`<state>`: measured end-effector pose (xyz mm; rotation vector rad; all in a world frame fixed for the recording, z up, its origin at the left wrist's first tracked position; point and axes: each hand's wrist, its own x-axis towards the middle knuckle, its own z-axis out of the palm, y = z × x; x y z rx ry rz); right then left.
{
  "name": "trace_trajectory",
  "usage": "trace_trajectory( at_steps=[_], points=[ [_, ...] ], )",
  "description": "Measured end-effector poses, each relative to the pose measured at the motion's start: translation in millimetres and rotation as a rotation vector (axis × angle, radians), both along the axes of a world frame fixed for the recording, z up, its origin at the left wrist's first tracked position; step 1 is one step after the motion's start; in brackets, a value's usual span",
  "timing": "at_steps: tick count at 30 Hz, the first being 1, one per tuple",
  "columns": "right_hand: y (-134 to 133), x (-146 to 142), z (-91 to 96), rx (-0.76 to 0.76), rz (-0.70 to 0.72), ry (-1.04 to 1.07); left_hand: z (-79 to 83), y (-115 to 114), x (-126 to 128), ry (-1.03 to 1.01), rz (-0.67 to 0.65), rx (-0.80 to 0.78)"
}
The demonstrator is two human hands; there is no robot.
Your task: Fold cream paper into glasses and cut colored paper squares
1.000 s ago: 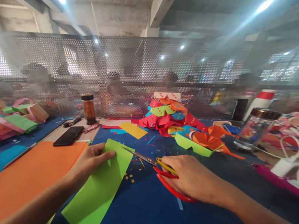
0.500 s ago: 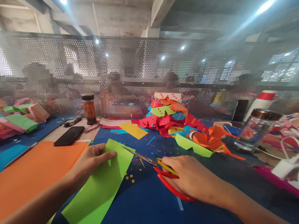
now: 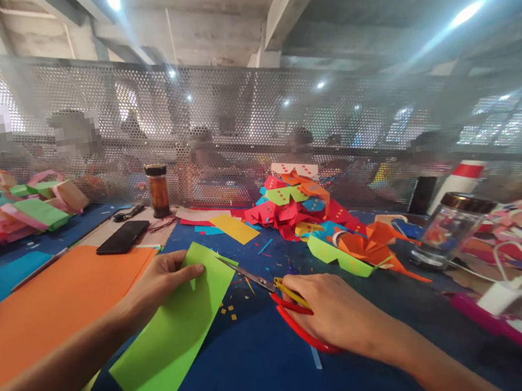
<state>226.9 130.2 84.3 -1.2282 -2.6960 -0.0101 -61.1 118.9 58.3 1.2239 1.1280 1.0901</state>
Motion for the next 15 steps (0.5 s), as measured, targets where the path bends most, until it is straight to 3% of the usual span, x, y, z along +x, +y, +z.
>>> trace_trajectory(
  at_steps=[15],
  points=[
    [-3.8,-5.5,1.0,-0.017,0.002,-0.010,-2.6,-1.7,2.5,0.025,-0.053,0.013]
  ],
)
